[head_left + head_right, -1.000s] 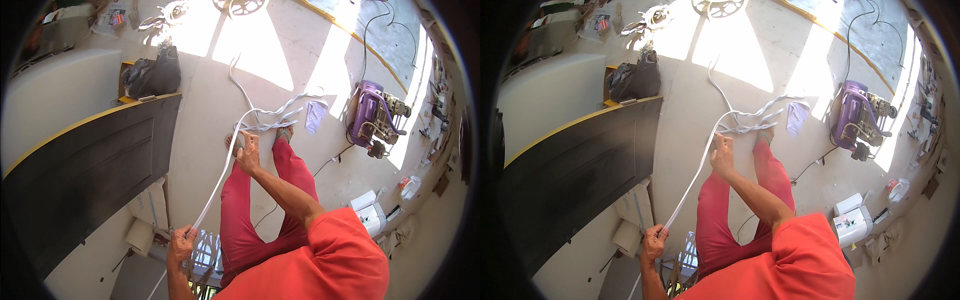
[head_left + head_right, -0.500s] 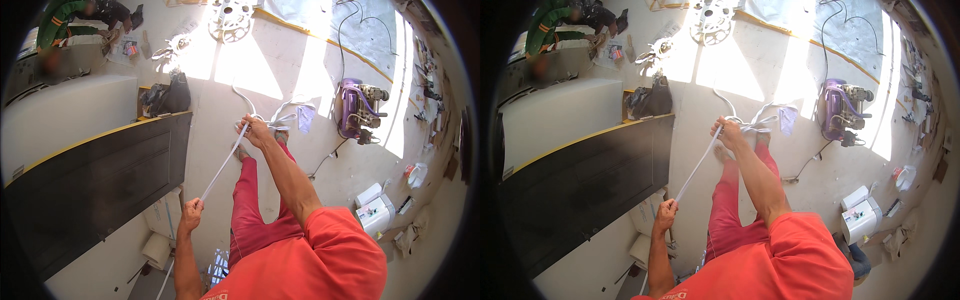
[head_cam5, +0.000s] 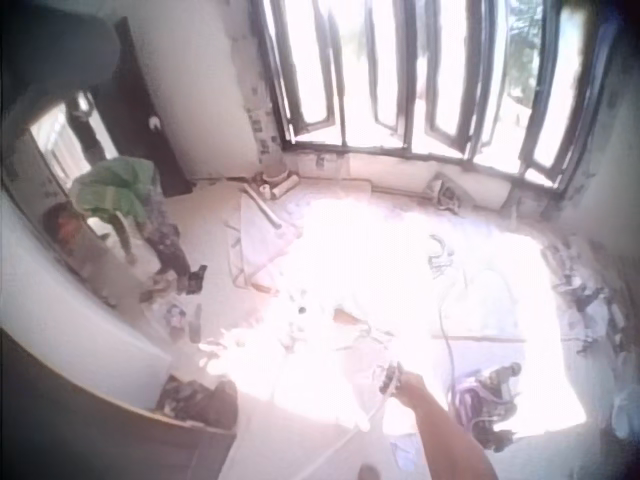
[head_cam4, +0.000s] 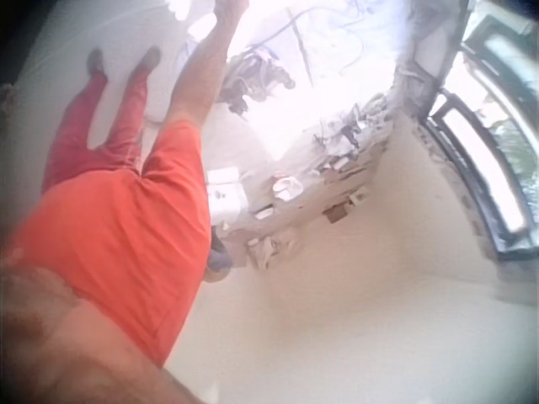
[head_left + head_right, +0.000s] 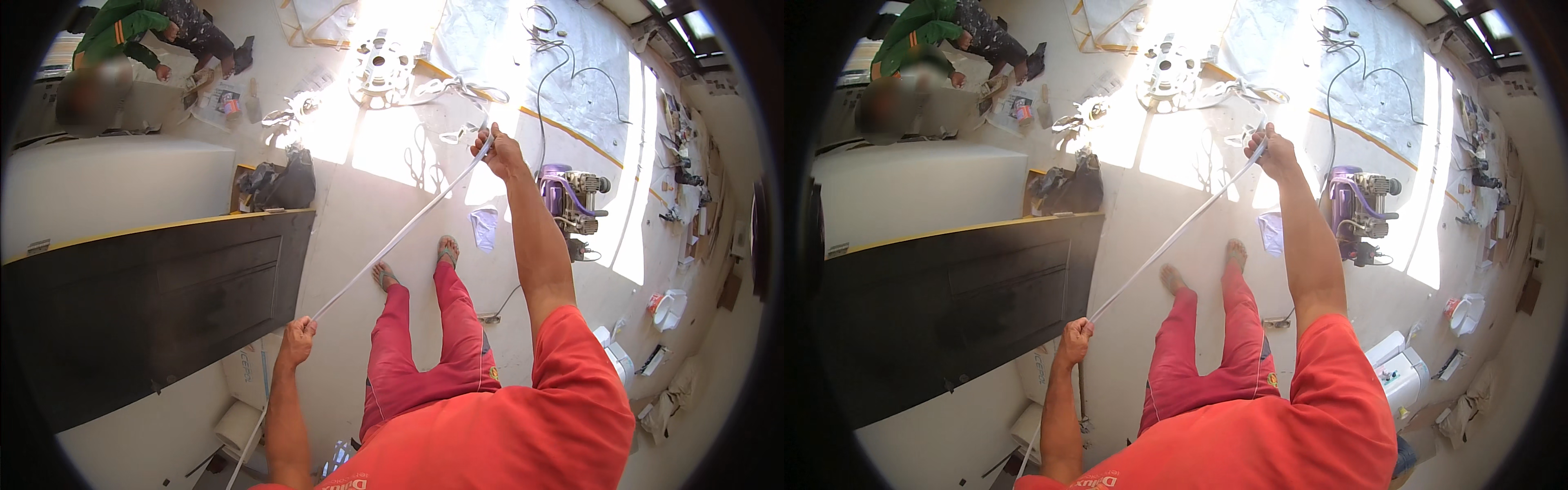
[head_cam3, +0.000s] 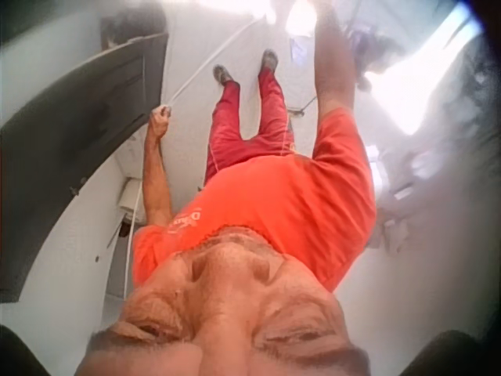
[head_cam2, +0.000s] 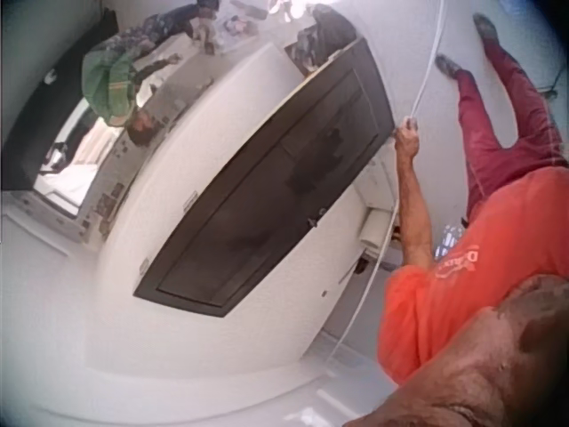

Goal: The person measures a length of white electrical conduit against a wall using a metal ruler, then pulls a long white cable through the conduit. The person walks across the room to feed the cable into the conduit, preparing it for installation.

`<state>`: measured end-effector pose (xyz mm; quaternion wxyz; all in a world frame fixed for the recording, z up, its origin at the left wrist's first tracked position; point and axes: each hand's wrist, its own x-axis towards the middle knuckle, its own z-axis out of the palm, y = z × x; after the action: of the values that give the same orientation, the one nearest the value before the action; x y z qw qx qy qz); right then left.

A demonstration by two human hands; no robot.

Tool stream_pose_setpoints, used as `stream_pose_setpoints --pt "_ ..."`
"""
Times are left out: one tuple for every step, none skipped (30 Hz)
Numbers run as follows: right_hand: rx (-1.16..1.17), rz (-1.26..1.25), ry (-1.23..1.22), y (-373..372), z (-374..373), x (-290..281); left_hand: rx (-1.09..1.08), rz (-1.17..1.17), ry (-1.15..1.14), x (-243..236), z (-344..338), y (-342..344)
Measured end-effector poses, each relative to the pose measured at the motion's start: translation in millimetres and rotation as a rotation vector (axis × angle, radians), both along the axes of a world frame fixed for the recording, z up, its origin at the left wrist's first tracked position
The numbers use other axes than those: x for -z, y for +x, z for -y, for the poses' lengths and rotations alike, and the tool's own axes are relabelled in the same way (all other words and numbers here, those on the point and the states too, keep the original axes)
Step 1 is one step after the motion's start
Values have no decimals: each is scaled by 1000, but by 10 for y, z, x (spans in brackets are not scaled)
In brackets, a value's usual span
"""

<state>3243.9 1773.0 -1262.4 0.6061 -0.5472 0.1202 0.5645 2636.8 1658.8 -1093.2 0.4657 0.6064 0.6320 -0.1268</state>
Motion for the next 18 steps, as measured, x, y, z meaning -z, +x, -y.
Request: stream_pose_setpoints --pt "-67 73 -20 42 -35 -14 15 -32 -6 16 19 -15" --pt "-80 92 1 74 -55 -28 29 -64 -12 35 45 -21" --pt "-94 112 24 115 -71 -1 42 -94 -17 67 56 -17" --pt "-114 129 48 127 -127 -64 38 -89 -7 70 59 -6" --pt "-119 142 34 145 -185 -129 35 -84 4 70 60 5" --pt "-128 156 19 138 -233 -216 28 -78 13 62 88 41" --pt "-133 172 6 174 -275 -263 23 -88 31 13 85 110" --pt "-141 169 24 205 -316 -307 17 -98 50 -39 77 173" --pt "-180 195 2 219 -379 -370 -3 -115 70 -97 121 243" --pt "-222 218 -14 183 -465 -431 -6 -143 80 -124 178 279" --pt "-270 240 -26 147 -546 -494 -16 -173 91 -123 253 346" --pt "-305 272 -60 193 -605 -427 -39 -212 106 -167 345 353" --pt "-374 339 -21 234 -607 -360 -54 -197 116 -220 392 423" --pt "-384 358 -23 260 -635 -307 -100 -204 136 -293 416 506" --pt "-461 361 -47 456 -651 -121 -77 -167 228 -262 474 532" --pt "-486 390 -91 644 -634 139 -71 -158 206 -320 418 550" --pt "-476 351 -146 608 -723 222 -111 -193 184 -410 501 605" --pt "-488 296 -119 768 -666 462 -118 -192 197 -531 485 633"
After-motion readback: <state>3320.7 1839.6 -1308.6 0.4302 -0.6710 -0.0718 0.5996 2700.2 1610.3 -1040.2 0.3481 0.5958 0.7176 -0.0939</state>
